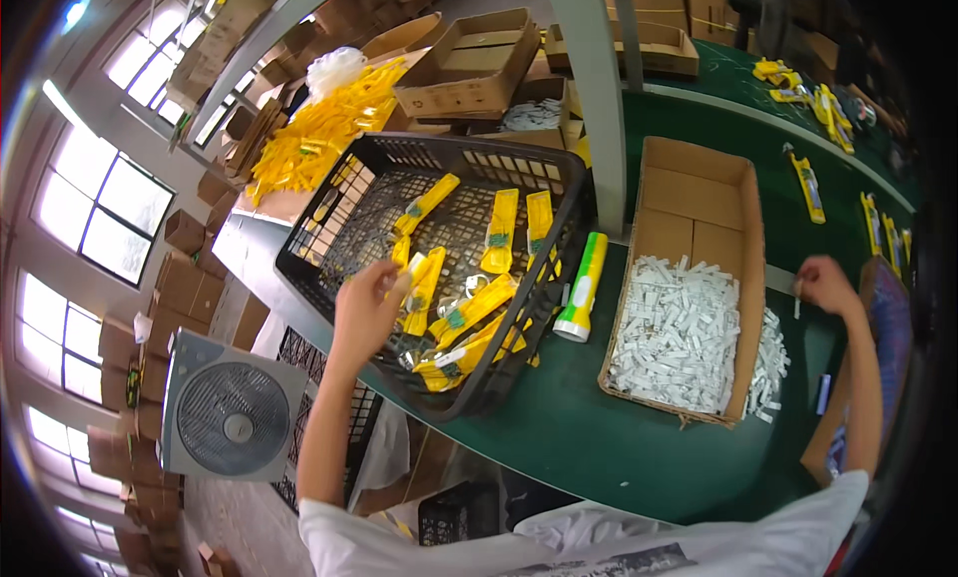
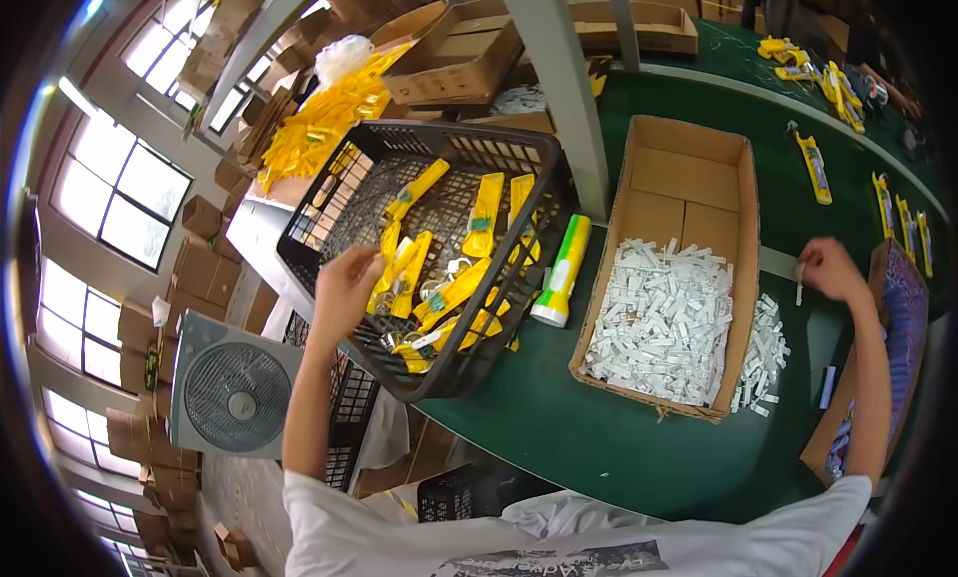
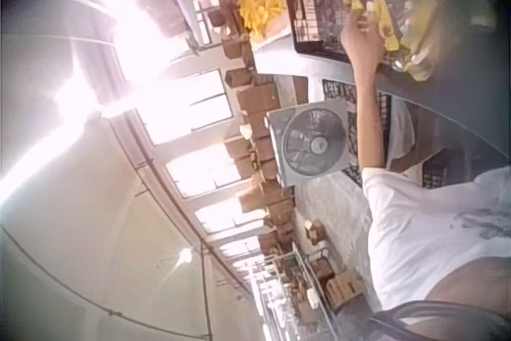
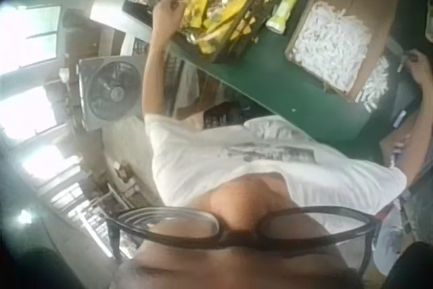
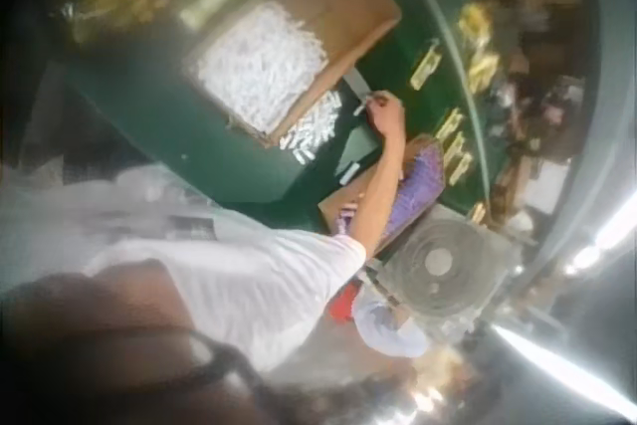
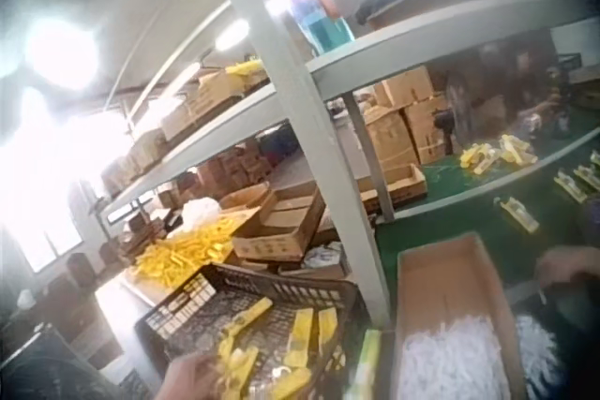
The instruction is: The person assembles flashlights by taking yellow flashlight housings from a basket, installing small internal components and batteries into them, and placing the assembled units onto the workbench.
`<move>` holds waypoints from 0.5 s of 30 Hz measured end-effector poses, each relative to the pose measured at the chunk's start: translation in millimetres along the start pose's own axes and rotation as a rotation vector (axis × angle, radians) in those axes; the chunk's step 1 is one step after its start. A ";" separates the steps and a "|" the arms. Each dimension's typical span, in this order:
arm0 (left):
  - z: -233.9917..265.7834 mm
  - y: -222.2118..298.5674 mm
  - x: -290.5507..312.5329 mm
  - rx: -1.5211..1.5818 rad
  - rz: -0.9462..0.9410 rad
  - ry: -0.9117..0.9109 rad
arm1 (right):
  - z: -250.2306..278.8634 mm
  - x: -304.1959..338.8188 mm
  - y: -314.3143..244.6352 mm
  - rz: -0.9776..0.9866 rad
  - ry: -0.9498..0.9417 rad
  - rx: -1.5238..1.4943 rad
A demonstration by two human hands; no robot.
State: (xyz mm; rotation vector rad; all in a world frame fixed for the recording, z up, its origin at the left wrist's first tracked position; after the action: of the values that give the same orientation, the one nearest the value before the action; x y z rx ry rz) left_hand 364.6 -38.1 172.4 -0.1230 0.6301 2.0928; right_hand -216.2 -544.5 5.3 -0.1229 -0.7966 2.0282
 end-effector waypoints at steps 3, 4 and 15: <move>-56.0 -50.9 -43.0 -0.489 0.094 -0.436 | -26.2 31.4 -36.2 -0.015 -0.080 -0.050; -70.6 -56.1 -44.5 -0.476 0.082 -0.433 | -30.7 39.7 -34.1 -0.014 -0.083 -0.074; -61.8 -74.2 -41.4 -0.417 -0.224 -0.128 | -33.0 75.2 -48.6 0.139 -0.044 0.195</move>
State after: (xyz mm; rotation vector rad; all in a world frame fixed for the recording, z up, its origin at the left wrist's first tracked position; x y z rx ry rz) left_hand 438.8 -65.6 103.4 -0.2786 0.0909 1.9669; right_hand -211.0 -451.1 23.8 -0.0235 -0.6275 2.2350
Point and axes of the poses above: each hand's wrist, its own x-axis away from the middle knuckle, its own z-axis out of the back of the hand, y = z × x, the point moved 5 cm from there along -x, towards the middle knuckle, and after that the axes turned 4 degrees about -z, right-handed, at the moved point
